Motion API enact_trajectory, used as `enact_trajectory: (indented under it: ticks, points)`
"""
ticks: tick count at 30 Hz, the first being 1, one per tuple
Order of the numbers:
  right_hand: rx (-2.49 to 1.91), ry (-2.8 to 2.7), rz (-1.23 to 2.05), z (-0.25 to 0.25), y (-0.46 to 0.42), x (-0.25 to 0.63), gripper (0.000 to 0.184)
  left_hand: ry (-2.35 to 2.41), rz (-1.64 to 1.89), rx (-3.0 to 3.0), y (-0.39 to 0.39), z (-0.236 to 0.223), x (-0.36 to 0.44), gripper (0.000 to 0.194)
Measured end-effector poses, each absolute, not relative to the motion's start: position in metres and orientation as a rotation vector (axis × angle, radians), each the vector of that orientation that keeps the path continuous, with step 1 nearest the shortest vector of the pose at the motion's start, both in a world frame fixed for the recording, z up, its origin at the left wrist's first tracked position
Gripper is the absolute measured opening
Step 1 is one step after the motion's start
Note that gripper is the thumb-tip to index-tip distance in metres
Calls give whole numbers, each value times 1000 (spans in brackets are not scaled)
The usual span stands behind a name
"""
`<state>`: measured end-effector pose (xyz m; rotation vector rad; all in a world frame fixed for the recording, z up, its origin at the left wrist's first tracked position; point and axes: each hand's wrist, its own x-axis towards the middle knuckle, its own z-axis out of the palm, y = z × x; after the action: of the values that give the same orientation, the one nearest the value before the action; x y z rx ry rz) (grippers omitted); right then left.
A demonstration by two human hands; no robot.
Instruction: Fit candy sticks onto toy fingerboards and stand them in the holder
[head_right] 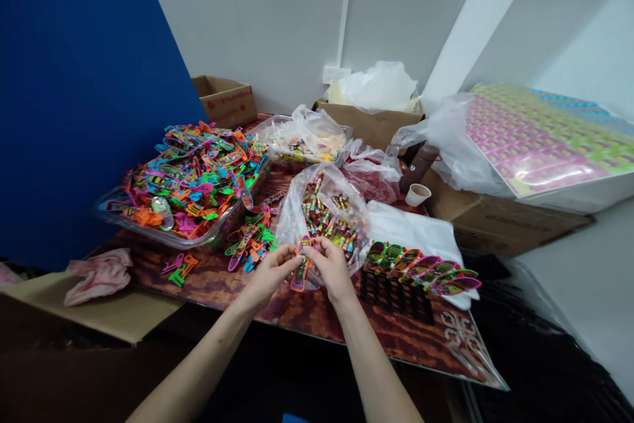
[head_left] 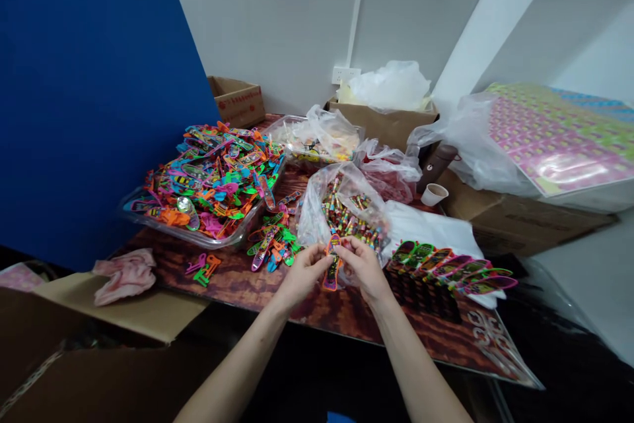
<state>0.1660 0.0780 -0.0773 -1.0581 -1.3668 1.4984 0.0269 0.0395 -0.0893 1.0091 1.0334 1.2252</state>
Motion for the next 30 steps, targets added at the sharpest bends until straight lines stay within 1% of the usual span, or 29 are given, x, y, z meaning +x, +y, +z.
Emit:
enact_trajectory:
  ticks: [2,5,7,10,11,14,17,21,25,28,30]
  points:
    - [-1060,-1431,1442,-71,84,162,28,1019,1181,963,38,-90,24,34]
    - [-1032,-1578,1385,-65,93,155,30,991,975,1017,34,-95,17,34]
    - [-1024,-1661,1344,-64,96,149,30,987,901,1046,31,-100,13,36]
    - [-1033,-1673,1289,-67,96,145,17,1019,957,956,29,-105,10,37]
    - [-1042,-1663,1271,-69,93,145,16,1026,985,884,28,-105,10,38]
    - [-1082,-1656,1251,-76,78,154,22,957,1080,600,29,-101,8,37]
    - [-1097,-1714,1228,-81,54,164,19,842,1178,414,31,-97,6,35]
    - [-1139,-1776,1078,-82,26,164,17,790,1210,366,33,-97,11,33]
    - [-1189,-1829,910,-82,18,161,16,762,1210,361,32,-97,18,30]
    - [-1201,-1830,868,-83,17,160,17,761,1217,379,31,-96,19,30]
    - [-1190,-1811,896,-83,16,160,17,768,1214,402,30,-94,19,31]
